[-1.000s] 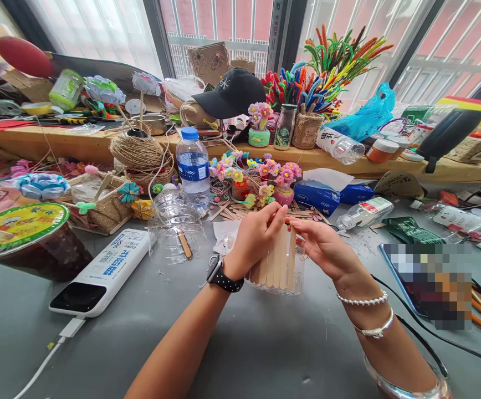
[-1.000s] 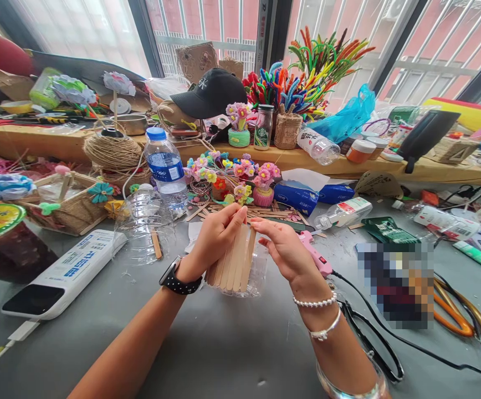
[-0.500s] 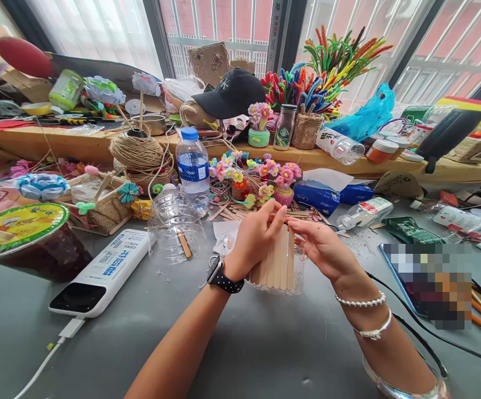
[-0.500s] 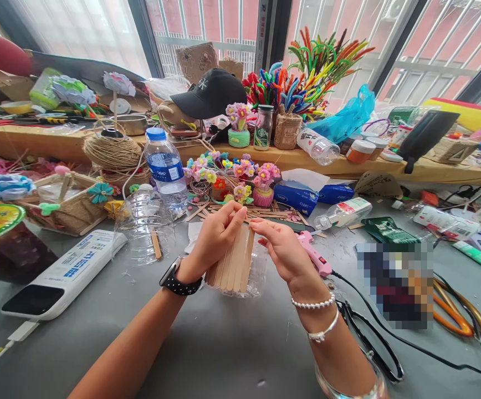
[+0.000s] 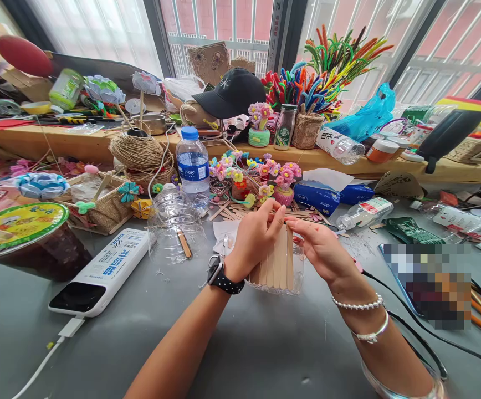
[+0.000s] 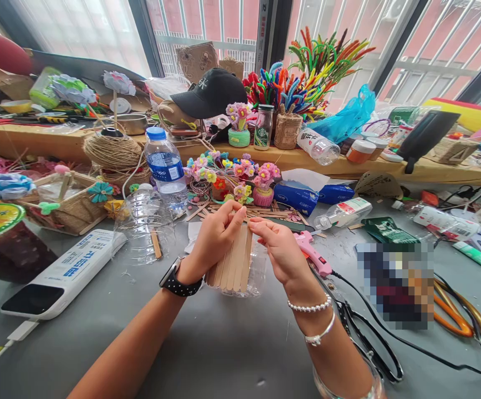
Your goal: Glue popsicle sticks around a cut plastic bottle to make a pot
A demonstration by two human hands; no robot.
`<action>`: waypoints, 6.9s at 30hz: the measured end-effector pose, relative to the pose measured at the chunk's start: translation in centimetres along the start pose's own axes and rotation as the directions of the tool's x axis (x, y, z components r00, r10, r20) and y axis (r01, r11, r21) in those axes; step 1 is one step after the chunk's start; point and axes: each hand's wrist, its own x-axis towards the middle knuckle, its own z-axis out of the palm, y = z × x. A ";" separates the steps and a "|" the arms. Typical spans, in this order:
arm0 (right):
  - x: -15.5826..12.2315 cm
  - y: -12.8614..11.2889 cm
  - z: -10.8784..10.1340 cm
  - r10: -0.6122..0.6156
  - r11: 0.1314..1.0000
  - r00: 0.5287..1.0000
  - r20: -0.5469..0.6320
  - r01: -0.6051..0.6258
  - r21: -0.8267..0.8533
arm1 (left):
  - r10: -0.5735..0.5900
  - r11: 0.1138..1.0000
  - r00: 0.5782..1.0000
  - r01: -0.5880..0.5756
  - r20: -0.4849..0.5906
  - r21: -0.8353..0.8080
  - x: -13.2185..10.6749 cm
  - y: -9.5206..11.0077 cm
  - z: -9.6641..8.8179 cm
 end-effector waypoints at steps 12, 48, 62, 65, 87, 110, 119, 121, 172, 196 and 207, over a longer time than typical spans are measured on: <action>-0.1 0.1 0.2 -0.020 1.000 1.000 -0.019 0.019 -0.022 | -0.001 1.000 1.000 0.001 -0.003 -0.007 0.0 0.1 0.0; -2.3 -1.0 -2.2 -0.319 0.170 0.722 0.615 0.681 -0.712 | -0.038 0.995 0.999 0.038 0.007 -0.089 0.4 -1.3 -0.3; -2.3 -0.9 -2.2 -0.357 0.149 0.672 0.649 0.727 -0.670 | -0.021 0.997 1.000 0.021 0.011 -0.077 0.3 -1.4 -0.2; -2.2 -0.7 -2.2 -0.365 0.165 0.669 0.647 0.731 -0.663 | -0.019 0.999 1.000 0.020 0.020 -0.047 0.2 -1.4 -0.3; -2.6 -1.2 -2.1 -0.264 0.197 0.716 0.646 0.696 -0.691 | 0.012 0.998 0.999 -0.009 0.043 -0.065 0.1 -1.4 -0.2; -4.1 -1.8 -0.9 -0.209 0.180 0.727 0.654 0.686 -0.705 | 0.115 0.959 0.791 0.069 0.600 -0.275 0.6 -1.2 -5.5; -4.4 -2.0 -0.4 -0.215 0.136 0.710 0.671 0.702 -0.699 | 0.018 0.955 0.794 0.166 0.608 -0.244 0.7 -0.9 -5.3; -4.5 -1.9 -0.4 -0.213 0.124 0.703 0.679 0.709 -0.694 | 0.022 0.959 0.795 0.154 0.607 -0.237 0.6 -0.9 -5.4; -4.0 -2.0 -1.0 -0.174 0.236 0.740 0.650 0.672 -0.702 | -0.108 0.954 0.791 0.254 0.602 -0.162 0.4 -0.2 -5.5; -2.6 0.2 -1.2 -0.129 0.178 0.808 0.575 0.589 -0.788 | 0.080 0.959 0.730 -0.241 0.679 0.146 -1.5 2.5 -4.8; -2.2 0.8 -0.8 -0.163 0.097 0.770 0.617 0.635 -0.767 | 0.114 0.901 0.743 -0.358 0.659 0.247 -1.6 2.8 -4.1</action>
